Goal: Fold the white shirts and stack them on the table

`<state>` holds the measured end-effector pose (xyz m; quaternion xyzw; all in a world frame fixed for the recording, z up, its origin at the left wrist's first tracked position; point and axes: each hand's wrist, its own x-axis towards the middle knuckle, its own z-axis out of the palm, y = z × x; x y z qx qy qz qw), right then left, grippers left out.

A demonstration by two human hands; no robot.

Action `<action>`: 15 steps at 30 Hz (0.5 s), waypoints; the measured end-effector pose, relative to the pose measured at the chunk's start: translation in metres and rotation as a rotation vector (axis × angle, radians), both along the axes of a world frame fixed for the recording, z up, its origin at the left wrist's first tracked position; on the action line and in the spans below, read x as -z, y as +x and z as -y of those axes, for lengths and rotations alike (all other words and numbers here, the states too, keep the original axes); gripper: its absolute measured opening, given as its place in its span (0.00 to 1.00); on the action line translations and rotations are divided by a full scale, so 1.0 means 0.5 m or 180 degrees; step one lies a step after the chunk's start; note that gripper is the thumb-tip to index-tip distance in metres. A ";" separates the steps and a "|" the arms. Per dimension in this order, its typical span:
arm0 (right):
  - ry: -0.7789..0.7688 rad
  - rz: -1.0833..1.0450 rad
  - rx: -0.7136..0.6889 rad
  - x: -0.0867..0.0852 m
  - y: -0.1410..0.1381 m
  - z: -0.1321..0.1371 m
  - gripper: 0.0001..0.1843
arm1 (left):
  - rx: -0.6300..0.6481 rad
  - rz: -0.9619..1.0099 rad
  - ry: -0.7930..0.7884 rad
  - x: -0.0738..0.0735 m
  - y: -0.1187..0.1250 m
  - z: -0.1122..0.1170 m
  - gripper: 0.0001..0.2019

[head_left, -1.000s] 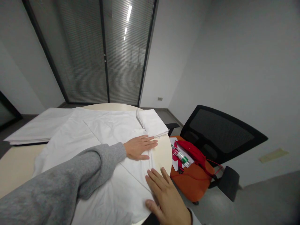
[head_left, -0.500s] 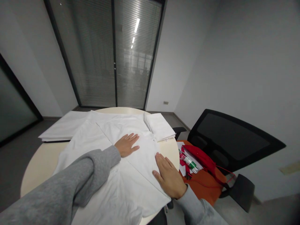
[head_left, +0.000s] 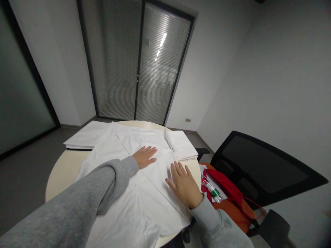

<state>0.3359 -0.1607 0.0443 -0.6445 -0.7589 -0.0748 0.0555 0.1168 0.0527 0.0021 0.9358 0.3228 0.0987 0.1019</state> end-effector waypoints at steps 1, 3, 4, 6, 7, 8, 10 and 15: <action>0.0019 -0.0018 -0.0094 -0.002 -0.011 -0.014 0.37 | -0.0196 0.0027 0.0057 -0.004 -0.008 -0.016 0.35; -0.0104 -0.0067 -0.0231 0.009 -0.026 -0.035 0.36 | -0.0760 0.0030 0.0122 -0.013 -0.033 -0.063 0.35; -0.0203 -0.0096 -0.0263 0.019 -0.030 -0.041 0.35 | -0.1077 0.0010 0.0123 -0.017 -0.051 -0.091 0.35; -0.0323 -0.0164 -0.0265 0.040 -0.031 -0.046 0.35 | -0.1652 -0.0021 0.0148 -0.025 -0.092 -0.152 0.35; -0.0336 -0.0193 -0.0262 0.048 -0.030 -0.046 0.35 | -0.1921 -0.0013 0.0193 -0.028 -0.114 -0.182 0.35; -0.0331 -0.0214 -0.0261 0.053 -0.028 -0.045 0.34 | -0.2191 0.0000 0.0225 -0.030 -0.135 -0.209 0.36; -0.0311 -0.0234 -0.0249 0.056 -0.025 -0.044 0.34 | -0.2653 -0.0014 0.0173 -0.033 -0.172 -0.252 0.37; -0.0366 -0.0257 -0.0211 0.046 -0.029 -0.046 0.34 | -0.2804 -0.0182 0.0029 -0.034 -0.220 -0.302 0.33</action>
